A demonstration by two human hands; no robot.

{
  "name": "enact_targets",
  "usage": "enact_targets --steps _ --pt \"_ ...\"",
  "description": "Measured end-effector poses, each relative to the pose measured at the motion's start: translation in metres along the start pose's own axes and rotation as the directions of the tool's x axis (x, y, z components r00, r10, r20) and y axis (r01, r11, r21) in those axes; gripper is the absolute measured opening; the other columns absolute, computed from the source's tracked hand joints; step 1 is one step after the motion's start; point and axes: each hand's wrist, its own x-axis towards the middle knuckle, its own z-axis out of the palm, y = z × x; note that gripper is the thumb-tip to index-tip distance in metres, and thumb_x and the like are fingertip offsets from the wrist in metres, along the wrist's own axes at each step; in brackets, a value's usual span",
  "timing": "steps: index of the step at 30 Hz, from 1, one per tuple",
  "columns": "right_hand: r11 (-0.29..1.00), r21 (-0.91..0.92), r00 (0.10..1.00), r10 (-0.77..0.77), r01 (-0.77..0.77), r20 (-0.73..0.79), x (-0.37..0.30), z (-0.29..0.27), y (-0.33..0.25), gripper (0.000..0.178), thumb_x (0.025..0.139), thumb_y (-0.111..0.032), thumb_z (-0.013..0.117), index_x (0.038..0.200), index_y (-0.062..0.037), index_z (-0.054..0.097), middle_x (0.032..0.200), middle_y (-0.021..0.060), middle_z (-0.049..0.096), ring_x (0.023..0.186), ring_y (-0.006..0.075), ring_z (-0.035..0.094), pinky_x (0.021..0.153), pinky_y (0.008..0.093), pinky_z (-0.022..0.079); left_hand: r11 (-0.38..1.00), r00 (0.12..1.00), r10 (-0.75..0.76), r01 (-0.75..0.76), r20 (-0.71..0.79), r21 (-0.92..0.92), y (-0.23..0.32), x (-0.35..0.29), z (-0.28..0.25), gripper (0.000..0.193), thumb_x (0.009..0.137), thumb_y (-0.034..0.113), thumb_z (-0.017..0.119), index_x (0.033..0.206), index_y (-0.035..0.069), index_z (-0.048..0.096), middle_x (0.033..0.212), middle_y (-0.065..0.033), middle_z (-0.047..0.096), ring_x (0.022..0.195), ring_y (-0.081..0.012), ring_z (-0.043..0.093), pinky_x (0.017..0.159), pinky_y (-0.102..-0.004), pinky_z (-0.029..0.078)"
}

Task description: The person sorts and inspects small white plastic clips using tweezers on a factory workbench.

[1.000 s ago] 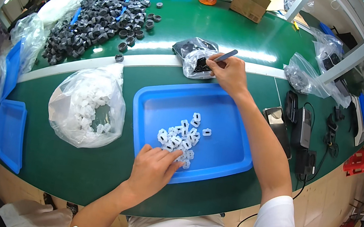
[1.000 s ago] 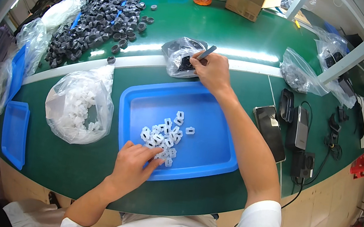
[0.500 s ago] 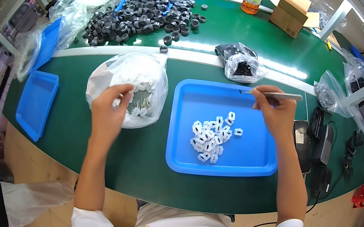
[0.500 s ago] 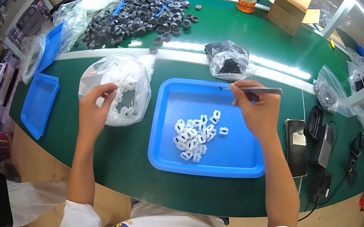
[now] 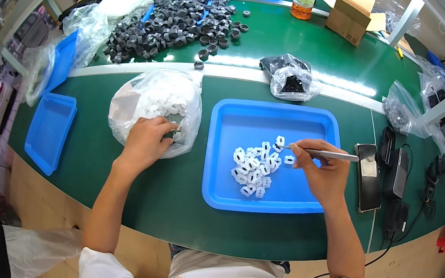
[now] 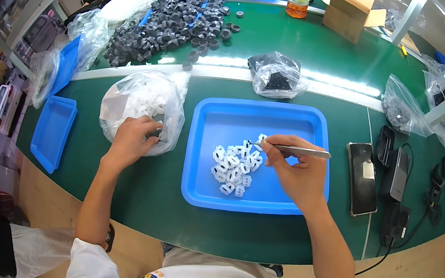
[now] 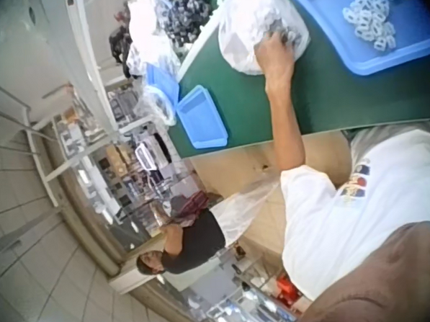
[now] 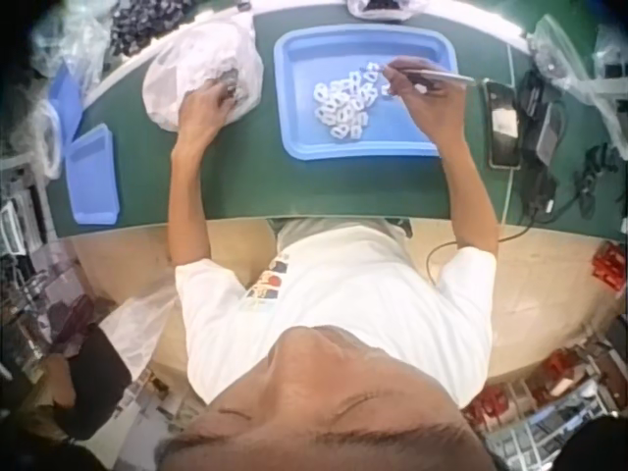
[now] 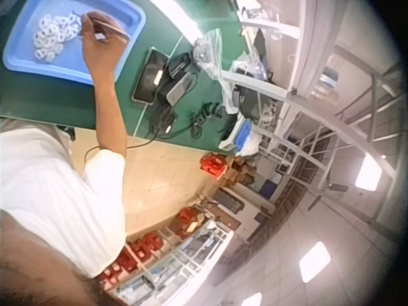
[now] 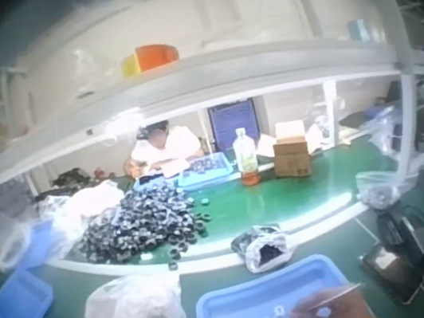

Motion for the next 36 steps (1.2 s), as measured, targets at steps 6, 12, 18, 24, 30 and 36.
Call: enact_targets --steps 6,12,18,24,30,36 --pt "1.000 0.002 0.999 -0.002 0.002 0.040 -0.004 0.002 -0.001 0.009 0.078 -0.001 0.068 0.085 0.0040 0.065 0.074 0.0097 0.064 0.062 0.0126 0.061 0.053 0.0220 0.050 1.000 0.998 -0.007 0.006 -0.059 -0.025 0.000 0.006 0.004 0.027 0.071 0.005 0.063 0.098 0.008 0.064 0.097 -0.0078 0.062 0.082 -0.0288 0.059 0.076 -0.0379 0.046" --pt "1.000 0.008 0.999 -0.009 0.008 0.047 -0.007 0.003 0.004 0.008 0.078 -0.001 0.067 0.084 0.0031 0.065 0.074 0.0093 0.065 0.060 0.0125 0.062 0.052 0.0217 0.049 0.994 0.995 0.072 -0.066 -0.075 0.086 -0.002 0.017 0.009 0.024 0.074 0.004 0.059 0.098 0.006 0.064 0.091 -0.0108 0.064 0.083 -0.0295 0.061 0.073 -0.0386 0.048" --pt "0.999 0.027 0.997 -0.046 0.044 0.069 -0.010 0.007 -0.004 0.006 0.078 0.000 0.066 0.083 0.0031 0.066 0.073 0.0096 0.066 0.058 0.0124 0.063 0.051 0.0215 0.049 0.966 0.962 -0.108 0.043 -0.249 -0.254 -0.014 0.014 0.015 0.019 0.080 0.001 0.058 0.097 0.001 0.065 0.085 -0.0123 0.067 0.071 -0.0206 0.064 0.065 -0.0275 0.049" --pt "0.997 0.034 0.994 -0.067 0.064 0.090 -0.011 0.010 -0.004 0.006 0.077 0.002 0.066 0.083 0.0029 0.066 0.073 0.0100 0.066 0.058 0.0122 0.062 0.051 0.0214 0.049 0.898 0.948 -0.198 0.074 -0.248 -0.434 -0.001 0.007 0.005 0.022 0.078 0.006 0.061 0.100 0.002 0.064 0.086 -0.0124 0.065 0.071 -0.0249 0.063 0.067 -0.0306 0.049" --pt "0.997 0.048 0.993 -0.062 0.057 0.102 -0.013 0.013 -0.004 0.006 0.077 0.003 0.066 0.082 0.0035 0.066 0.074 0.0109 0.066 0.057 0.0125 0.062 0.051 0.0220 0.049 0.971 0.989 0.136 -0.145 -0.060 -0.190 -0.001 0.006 0.001 0.028 0.076 0.008 0.064 0.104 0.003 0.063 0.088 -0.0140 0.066 0.070 -0.0284 0.062 0.068 -0.0330 0.049" --pt "0.998 0.032 0.991 -0.058 0.055 0.118 -0.013 0.013 0.000 0.008 0.077 0.002 0.067 0.085 0.0025 0.066 0.074 0.0113 0.064 0.057 0.0138 0.062 0.052 0.0225 0.048 0.956 0.995 -0.085 0.065 -0.057 -0.285 -0.004 0.001 -0.001 0.030 0.077 0.003 0.061 0.107 0.004 0.062 0.080 -0.0133 0.066 0.068 -0.0271 0.063 0.067 -0.0316 0.049"
